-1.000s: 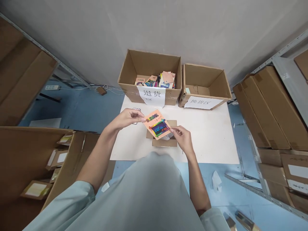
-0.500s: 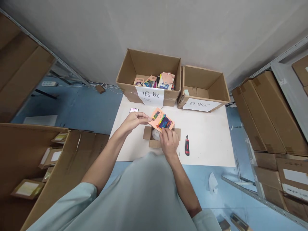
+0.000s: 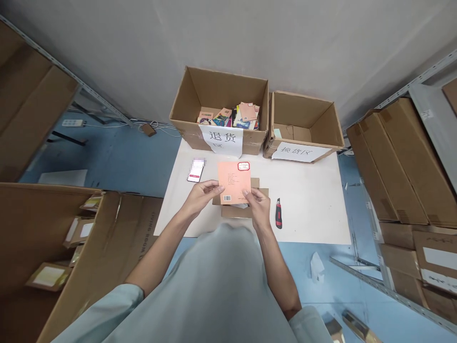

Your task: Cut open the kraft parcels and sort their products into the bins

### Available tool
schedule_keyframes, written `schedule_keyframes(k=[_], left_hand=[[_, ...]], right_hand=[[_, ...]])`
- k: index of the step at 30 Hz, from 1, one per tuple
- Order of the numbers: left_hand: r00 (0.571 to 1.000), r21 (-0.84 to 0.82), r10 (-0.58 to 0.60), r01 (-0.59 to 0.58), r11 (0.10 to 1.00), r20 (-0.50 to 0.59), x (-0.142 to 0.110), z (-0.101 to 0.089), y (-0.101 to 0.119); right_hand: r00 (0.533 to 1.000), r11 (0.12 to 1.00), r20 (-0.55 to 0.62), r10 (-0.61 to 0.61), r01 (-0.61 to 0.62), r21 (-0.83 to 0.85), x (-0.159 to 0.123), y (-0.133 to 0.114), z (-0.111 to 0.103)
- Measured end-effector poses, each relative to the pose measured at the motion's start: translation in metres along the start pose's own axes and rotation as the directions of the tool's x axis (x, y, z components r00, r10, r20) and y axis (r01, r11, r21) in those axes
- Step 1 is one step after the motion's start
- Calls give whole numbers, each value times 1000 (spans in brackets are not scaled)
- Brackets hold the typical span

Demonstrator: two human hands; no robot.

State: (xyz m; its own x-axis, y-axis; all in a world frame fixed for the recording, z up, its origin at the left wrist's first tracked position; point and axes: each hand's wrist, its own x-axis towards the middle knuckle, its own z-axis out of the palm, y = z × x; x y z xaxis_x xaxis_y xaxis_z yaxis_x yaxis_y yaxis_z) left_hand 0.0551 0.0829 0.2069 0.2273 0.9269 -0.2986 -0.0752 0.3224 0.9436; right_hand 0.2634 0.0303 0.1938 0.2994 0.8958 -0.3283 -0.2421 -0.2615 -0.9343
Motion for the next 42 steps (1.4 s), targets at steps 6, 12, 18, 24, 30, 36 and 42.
schedule_keyframes(k=[6, 12, 18, 24, 30, 36, 42], left_hand=[[997, 14, 63, -63, 998, -47, -2, 3, -1], [976, 81, 195, -187, 979, -99, -9, 18, -14], [935, 228, 353, -338, 913, -26, -18, 45, -38], [935, 285, 354, -336, 898, -16, -6, 33, -46], [982, 220, 178, -161, 962, -61, 8, -4, -30], [977, 238, 212, -212, 948, 26, 7, -7, -30], [857, 394, 514, -488, 779, 46, 5, -5, -16]], right_hand=[[992, 983, -50, -117, 108, -151, 4, 6, -1], [934, 860, 15, -356, 334, -385, -11, 3, 4], [972, 937, 30, -235, 234, -260, -18, 22, 17], [988, 976, 6, -154, 153, -153, 4, 23, -4], [992, 988, 77, -95, 104, -115, 19, 8, -27], [971, 959, 171, -168, 201, -198, 29, -3, -25], [941, 931, 220, -257, 303, -207, 26, -19, -20]])
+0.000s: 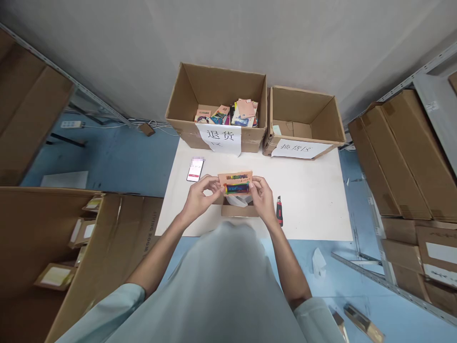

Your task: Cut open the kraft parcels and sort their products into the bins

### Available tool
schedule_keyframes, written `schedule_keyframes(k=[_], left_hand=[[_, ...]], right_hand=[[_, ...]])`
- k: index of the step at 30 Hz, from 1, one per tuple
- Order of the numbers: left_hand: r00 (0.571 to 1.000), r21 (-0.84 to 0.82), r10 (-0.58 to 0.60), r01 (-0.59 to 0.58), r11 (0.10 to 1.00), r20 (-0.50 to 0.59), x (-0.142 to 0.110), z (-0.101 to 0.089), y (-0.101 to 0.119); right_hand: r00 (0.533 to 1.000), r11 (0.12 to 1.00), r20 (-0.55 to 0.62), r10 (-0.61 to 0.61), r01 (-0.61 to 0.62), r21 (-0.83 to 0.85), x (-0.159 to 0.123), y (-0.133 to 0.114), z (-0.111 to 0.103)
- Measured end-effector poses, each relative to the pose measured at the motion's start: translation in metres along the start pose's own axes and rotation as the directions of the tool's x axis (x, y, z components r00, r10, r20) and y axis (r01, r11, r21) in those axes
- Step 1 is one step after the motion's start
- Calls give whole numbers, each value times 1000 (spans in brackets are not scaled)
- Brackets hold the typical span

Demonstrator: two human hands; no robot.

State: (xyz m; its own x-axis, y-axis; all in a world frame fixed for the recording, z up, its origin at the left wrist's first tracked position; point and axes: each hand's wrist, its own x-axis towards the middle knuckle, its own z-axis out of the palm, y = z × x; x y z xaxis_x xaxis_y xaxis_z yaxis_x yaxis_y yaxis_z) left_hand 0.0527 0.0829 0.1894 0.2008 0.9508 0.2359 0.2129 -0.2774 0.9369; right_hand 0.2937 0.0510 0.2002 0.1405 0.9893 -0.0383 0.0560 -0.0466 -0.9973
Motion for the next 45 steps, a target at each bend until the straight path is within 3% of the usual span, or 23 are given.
schedule_keyframes(k=[3, 6, 8, 11, 14, 17, 20, 23, 30, 34, 41, 45], left_hand=[[975, 120, 218, -213, 970, -34, 4, -7, 9], [925, 228, 372, -347, 909, -73, 7, -11, 14], [900, 263, 425, -388, 883, -101, 7, -12, 15], [893, 268, 434, -394, 879, -114, 5, -12, 16], [928, 243, 353, -319, 916, -115, 0, -11, 18], [973, 193, 176, -146, 970, -147, -5, -11, 21], [985, 48, 3, 5, 999, -170, -8, -12, 23], [990, -101, -114, 105, 989, -87, -8, -15, 24], [996, -111, -93, 91, 990, -9, -10, -24, 28], [997, -100, -77, 76, 992, 2, -10, -26, 29], [985, -145, -162, 170, 975, 65, -5, -29, 27], [968, -117, -249, 250, 961, 17, -4, -23, 29]], right_hand=[[992, 992, 45, -120, 122, -44, -4, -12, 0], [978, 979, 94, -186, 192, -64, -8, -18, 2], [976, 977, 97, -195, 202, -68, -9, -17, 4], [977, 979, 80, -199, 203, -38, -11, -13, 7], [976, 976, 36, -215, 216, -22, -13, -10, 7], [980, 977, -13, -198, 196, -84, -15, -11, 5], [991, 990, -75, -113, 105, -96, -19, -14, 5], [990, 997, -121, -68, 62, -46, -23, -14, 7], [990, 999, -140, -3, 8, 36, -31, -17, 9], [997, 1000, -78, -19, 20, 9, -32, -27, 7], [999, 999, 6, -47, 47, -23, -30, -32, -2], [997, 998, -49, 57, -56, 17, -28, -29, 4]])
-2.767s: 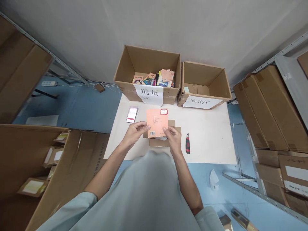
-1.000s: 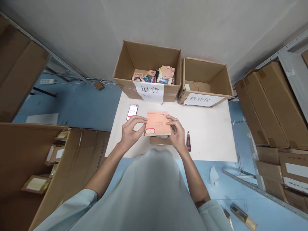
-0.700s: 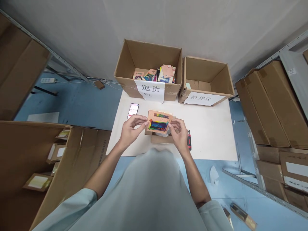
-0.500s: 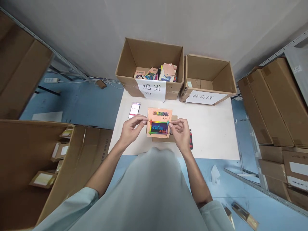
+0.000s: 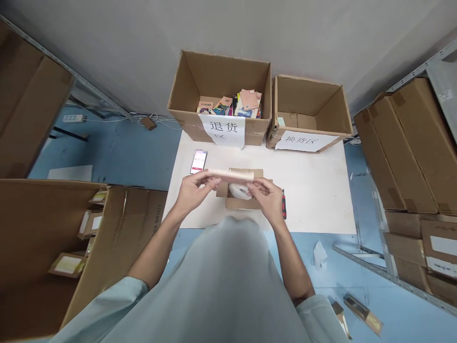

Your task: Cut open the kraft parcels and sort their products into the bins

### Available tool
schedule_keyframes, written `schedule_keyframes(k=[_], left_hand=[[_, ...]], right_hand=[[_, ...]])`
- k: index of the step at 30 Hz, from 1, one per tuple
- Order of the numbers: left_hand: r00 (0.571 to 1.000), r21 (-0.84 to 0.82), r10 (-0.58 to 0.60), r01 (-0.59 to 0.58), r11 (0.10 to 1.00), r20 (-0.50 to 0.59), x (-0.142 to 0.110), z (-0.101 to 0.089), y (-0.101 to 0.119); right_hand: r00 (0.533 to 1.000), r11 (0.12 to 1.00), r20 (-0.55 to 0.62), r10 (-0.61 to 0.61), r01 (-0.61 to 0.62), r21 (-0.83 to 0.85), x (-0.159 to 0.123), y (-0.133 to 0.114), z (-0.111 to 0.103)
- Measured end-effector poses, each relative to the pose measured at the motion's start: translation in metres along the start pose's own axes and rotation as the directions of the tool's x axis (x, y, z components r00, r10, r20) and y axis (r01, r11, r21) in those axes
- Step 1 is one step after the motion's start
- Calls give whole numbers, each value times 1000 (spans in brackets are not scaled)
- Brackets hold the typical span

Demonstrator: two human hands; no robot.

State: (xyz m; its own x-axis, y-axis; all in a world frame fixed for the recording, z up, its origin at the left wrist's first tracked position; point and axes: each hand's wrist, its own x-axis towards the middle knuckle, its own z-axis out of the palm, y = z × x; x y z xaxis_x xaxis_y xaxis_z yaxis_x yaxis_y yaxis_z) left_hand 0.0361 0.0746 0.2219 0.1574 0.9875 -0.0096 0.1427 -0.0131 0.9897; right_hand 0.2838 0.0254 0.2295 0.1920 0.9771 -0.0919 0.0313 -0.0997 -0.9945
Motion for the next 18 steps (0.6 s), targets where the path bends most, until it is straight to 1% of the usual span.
schedule_keyframes(k=[2, 4, 9, 14, 18], left_hand=[[997, 4, -71, 71, 997, -24, 0, 3, 1], [993, -3, -118, 118, 993, -31, 2, 5, 1], [984, 20, -176, 176, 984, -3, 4, 5, -6], [969, -12, -242, 242, 970, 46, 0, 6, -22], [956, -38, -291, 293, 955, 42, -11, 10, -41]], right_hand=[[997, 997, -14, 76, -76, -12, 1, 2, 4], [992, 992, -13, 128, -128, -14, 3, 4, 8], [982, 982, -1, 191, -191, 3, 9, 14, 9], [974, 974, 27, 227, -226, -21, 10, 32, 6], [967, 968, 37, 253, -252, -13, 0, 52, 6]])
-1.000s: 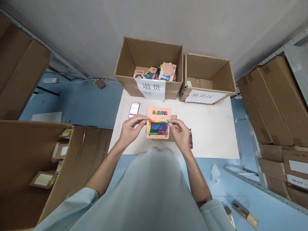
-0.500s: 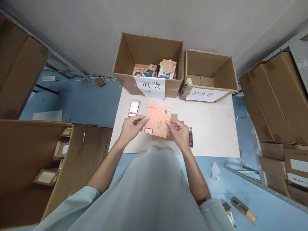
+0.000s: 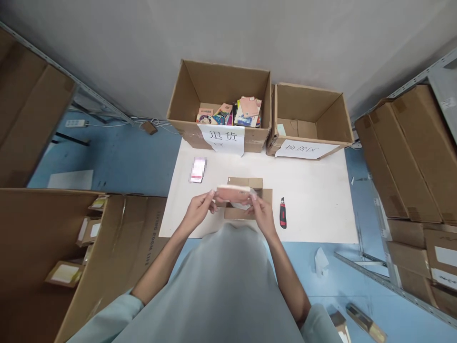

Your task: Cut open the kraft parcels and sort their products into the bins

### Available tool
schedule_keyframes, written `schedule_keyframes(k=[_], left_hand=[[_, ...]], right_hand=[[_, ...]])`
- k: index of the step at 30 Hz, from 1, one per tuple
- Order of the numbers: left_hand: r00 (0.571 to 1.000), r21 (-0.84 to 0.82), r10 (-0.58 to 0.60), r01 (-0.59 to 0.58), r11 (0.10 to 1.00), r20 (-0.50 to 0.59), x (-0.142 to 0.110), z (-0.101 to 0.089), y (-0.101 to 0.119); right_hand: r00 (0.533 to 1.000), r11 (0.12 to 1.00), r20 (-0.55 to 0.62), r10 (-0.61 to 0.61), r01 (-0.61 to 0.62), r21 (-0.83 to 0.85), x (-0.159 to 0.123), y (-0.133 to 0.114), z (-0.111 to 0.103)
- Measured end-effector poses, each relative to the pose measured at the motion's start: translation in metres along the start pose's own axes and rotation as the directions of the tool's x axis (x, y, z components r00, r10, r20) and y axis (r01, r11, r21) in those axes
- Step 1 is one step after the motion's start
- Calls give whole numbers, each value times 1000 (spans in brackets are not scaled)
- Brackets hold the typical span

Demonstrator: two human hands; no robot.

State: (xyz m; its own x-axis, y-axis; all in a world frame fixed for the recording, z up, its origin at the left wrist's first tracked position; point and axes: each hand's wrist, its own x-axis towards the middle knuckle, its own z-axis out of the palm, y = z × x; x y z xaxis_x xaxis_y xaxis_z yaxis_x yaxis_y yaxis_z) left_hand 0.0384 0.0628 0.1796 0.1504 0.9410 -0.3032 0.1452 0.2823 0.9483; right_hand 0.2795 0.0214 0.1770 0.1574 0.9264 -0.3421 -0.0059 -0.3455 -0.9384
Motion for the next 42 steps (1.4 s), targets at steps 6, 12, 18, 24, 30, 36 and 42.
schedule_keyframes(k=[6, 12, 18, 24, 30, 36, 42], left_hand=[[1000, -82, -22, 21, 996, -12, 5, 10, -35], [978, 15, 173, -172, 985, -116, 89, -5, 18], [747, 130, 621, -609, 783, -236, 144, -32, 124], [874, 189, 414, -375, 908, -255, 116, -46, 49], [915, 129, -338, 371, 920, -219, 48, -51, -102], [892, -91, -434, 425, 900, -123, 21, -29, -142], [959, -208, -284, 279, 937, 8, 46, 2, -123]], right_hand=[[999, 999, 18, 38, -38, 20, 14, 32, 10], [982, 981, 31, -188, 186, 59, 99, -36, 21], [850, 848, -11, -526, 526, 65, 155, -143, 10], [940, 941, -123, -319, 299, -158, 147, -51, -51], [911, 956, -360, 202, -263, -130, 78, 87, -105], [886, 930, -287, 365, -359, 74, 37, 133, -98], [943, 981, -270, 195, -187, 57, 57, 150, -60]])
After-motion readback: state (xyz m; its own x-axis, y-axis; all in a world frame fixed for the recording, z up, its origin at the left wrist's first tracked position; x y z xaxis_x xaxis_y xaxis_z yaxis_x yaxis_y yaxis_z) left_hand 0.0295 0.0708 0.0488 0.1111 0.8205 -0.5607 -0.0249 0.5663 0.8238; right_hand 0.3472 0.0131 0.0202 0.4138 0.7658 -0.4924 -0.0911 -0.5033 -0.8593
